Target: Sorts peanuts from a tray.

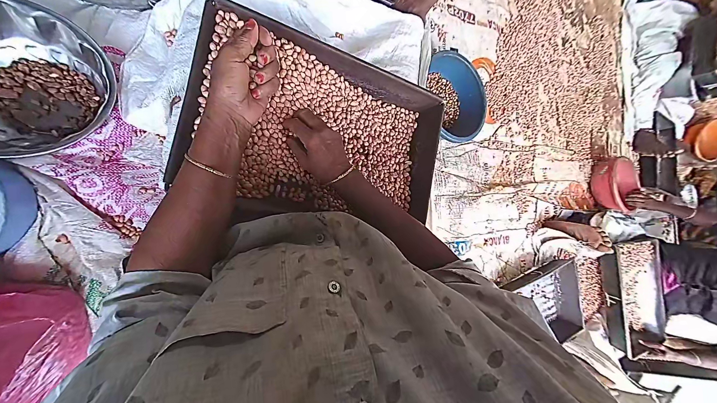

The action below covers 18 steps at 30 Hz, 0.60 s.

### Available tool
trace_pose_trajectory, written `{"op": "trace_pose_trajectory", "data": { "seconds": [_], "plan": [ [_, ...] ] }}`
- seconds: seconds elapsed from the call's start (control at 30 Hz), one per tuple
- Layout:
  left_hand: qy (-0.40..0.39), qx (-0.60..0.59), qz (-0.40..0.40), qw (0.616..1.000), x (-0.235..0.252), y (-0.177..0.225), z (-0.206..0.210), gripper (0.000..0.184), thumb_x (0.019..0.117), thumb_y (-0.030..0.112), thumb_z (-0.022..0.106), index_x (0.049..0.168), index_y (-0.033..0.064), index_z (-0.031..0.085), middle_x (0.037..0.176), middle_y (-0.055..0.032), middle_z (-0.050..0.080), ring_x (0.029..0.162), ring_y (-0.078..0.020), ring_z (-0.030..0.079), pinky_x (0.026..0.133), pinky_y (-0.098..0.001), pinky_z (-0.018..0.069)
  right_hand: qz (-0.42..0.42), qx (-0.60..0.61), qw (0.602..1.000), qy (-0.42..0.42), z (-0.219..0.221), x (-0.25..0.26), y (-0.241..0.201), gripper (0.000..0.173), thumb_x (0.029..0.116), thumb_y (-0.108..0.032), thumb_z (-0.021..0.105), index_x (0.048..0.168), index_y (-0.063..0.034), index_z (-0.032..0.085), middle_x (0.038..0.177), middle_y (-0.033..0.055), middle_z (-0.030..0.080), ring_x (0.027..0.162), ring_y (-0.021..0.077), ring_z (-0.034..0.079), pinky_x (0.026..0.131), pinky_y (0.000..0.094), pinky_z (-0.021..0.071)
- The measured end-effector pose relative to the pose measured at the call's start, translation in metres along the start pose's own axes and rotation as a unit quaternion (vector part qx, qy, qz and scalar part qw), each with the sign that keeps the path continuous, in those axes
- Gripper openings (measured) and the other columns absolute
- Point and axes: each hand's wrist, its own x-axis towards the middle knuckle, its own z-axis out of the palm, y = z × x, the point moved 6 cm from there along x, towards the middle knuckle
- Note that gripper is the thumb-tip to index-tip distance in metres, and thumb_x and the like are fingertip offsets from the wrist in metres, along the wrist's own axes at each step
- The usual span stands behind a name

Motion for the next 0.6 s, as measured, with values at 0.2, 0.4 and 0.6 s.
{"op": "trace_pose_trajectory", "data": {
  "seconds": [0.2, 0.4, 0.6],
  "plan": [
    [-0.016, 0.007, -0.002, 1.000, -0.001, -0.001, 0.001, 0.039, 0.1133, 0.023, 0.023, 0.088, 0.0166, 0.051, 0.061, 0.0077, 0.044, 0.043, -0.0003, 0.034, 0.039, -0.0125, 0.0269, 0.003, 0.028, 1.000, 0.003, 0.002, 0.002, 0.003, 0.017, 0.0957, -0.012, 0.064, 0.105, -0.0051, 0.077, 0.116, 0.0155, 0.070, 0.097, 0.0309, 0.072, 0.074, 0.0444, 0.0599],
    [-0.036, 0.176, -0.094, 0.979, -0.008, -0.016, 0.008, 0.055, 0.1126, 0.044, 0.019, 0.095, 0.0149, 0.063, 0.072, 0.0054, 0.059, 0.046, -0.0017, 0.039, 0.041, -0.0158, 0.0293, 0.104, 0.136, 0.967, 0.188, -0.055, 0.004, 0.051, 0.016, 0.0975, -0.011, 0.066, 0.100, 0.0010, 0.076, 0.097, 0.0145, 0.073, 0.071, 0.0178, 0.069, 0.064, 0.0336, 0.0589],
    [-0.124, 0.202, -0.202, 0.950, -0.016, -0.038, 0.023, 0.060, 0.1114, 0.050, 0.018, 0.098, 0.0131, 0.064, 0.075, 0.0032, 0.061, 0.046, -0.0011, 0.040, 0.039, -0.0140, 0.0287, 0.025, 0.219, 0.954, 0.204, -0.097, 0.018, 0.027, 0.029, 0.1003, -0.010, 0.062, 0.121, 0.0090, 0.069, 0.114, 0.0207, 0.071, 0.081, 0.0173, 0.071, 0.074, 0.0305, 0.0615]
  ]
}}
